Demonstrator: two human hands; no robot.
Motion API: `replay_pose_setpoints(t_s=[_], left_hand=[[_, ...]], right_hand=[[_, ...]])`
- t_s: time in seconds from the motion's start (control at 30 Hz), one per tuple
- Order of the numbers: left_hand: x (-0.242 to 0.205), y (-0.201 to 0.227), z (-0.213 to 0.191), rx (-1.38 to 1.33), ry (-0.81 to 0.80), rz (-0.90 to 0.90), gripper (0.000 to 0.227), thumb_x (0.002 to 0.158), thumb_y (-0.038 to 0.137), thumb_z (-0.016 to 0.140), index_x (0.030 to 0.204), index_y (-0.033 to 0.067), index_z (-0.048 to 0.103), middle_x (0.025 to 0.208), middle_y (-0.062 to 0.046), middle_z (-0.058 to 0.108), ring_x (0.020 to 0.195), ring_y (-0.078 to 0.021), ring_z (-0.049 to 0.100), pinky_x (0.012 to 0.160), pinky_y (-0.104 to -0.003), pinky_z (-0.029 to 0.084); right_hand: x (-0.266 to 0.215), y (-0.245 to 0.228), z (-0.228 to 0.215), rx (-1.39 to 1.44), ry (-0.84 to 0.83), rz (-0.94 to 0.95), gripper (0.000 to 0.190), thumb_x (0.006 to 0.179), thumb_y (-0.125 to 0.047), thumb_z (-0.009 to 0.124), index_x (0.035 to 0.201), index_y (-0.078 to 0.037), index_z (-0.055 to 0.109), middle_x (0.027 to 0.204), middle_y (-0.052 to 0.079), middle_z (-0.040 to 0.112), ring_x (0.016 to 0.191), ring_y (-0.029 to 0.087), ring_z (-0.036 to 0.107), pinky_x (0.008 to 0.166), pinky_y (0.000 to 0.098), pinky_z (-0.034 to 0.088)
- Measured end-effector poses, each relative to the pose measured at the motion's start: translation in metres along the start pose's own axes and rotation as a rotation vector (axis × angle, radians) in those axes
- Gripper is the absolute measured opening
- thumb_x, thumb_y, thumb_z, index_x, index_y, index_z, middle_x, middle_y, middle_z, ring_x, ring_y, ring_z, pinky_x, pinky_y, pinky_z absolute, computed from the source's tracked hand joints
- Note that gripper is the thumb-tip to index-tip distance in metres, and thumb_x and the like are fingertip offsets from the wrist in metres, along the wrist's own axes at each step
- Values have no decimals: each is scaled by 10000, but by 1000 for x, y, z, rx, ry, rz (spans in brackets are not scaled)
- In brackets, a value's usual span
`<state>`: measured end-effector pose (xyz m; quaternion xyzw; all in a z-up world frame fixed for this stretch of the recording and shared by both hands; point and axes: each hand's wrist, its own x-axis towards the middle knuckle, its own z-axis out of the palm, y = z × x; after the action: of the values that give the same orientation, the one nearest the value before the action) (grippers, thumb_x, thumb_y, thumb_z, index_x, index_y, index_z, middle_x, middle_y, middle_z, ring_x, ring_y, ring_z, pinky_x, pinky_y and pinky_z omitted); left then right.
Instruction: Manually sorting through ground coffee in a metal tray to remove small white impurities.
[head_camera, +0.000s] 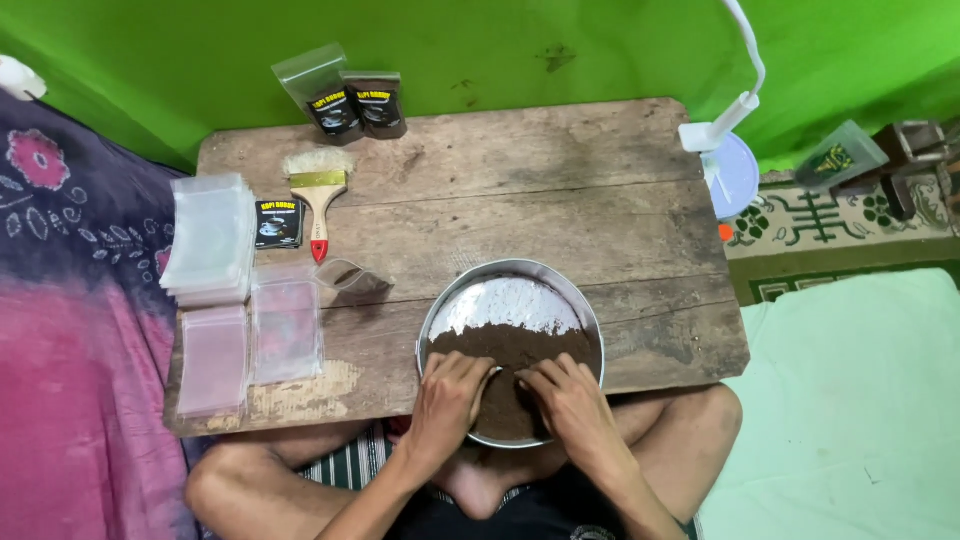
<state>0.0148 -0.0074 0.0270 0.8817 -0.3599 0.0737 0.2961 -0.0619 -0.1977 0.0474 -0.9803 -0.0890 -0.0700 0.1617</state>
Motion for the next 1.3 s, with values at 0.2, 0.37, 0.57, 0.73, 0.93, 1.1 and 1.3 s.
replay_pose_setpoints(t_s=[0.2, 0.37, 0.57, 0.73, 0.93, 1.1, 1.3], left_hand=[[-1, 19, -8, -56, 11, 50, 257, 826, 18, 713, 1082, 23, 735, 938, -68, 758, 788, -151, 620, 797, -299, 457], [0, 18, 5, -55, -13, 47, 231, 855, 37, 678, 1083, 9, 700, 913, -81, 729, 810, -189, 612, 816, -337, 450], [10, 31, -9, -48, -33, 109, 265, 834, 25, 671, 1094, -18, 695, 934, -98, 721, 815, -206, 596, 818, -346, 437], [10, 23, 9, -40, -20, 130, 276, 814, 10, 697, 1089, -13, 694, 932, -92, 724, 815, -197, 588, 799, -338, 451], [13, 20, 18, -42, -48, 159, 263, 797, -34, 700, 1059, -12, 704, 909, -103, 724, 798, -199, 573, 736, -331, 468], [7, 19, 27, -31, -80, 110, 256, 815, -16, 698, 1070, -13, 705, 894, -107, 731, 798, -203, 589, 745, -341, 483], [9, 5, 37, -3, -107, 85, 250, 835, 6, 694, 1083, -15, 707, 878, -111, 740, 797, -209, 608, 754, -352, 501]], right_hand=[[-9, 35, 29, -42, -26, 103, 320, 844, -116, 686, 1158, -74, 730, 980, 34, 658, 825, 187, 544, 787, 314, 508], [-17, 12, -1, -74, -75, 72, 394, 792, -77, 662, 1184, -87, 701, 1004, 29, 635, 859, 209, 534, 765, 336, 458], [-18, 24, 5, 57, 14, 80, 304, 831, -124, 680, 1131, -107, 728, 973, 7, 671, 819, 204, 559, 789, 331, 485], [-12, 23, -5, 107, 46, 143, 214, 871, -132, 692, 1066, -97, 771, 954, -11, 702, 784, 178, 546, 747, 317, 462], [-16, 30, 2, 32, 105, 206, 213, 896, -146, 670, 1086, -107, 757, 961, -18, 722, 809, 179, 572, 732, 332, 431], [-23, 28, 3, 29, 86, 198, 221, 904, -162, 666, 1103, -117, 752, 962, -23, 722, 803, 172, 558, 728, 336, 415], [-18, 24, 6, 18, 102, 192, 232, 914, -182, 661, 1123, -130, 747, 964, -30, 722, 795, 163, 541, 723, 340, 395]])
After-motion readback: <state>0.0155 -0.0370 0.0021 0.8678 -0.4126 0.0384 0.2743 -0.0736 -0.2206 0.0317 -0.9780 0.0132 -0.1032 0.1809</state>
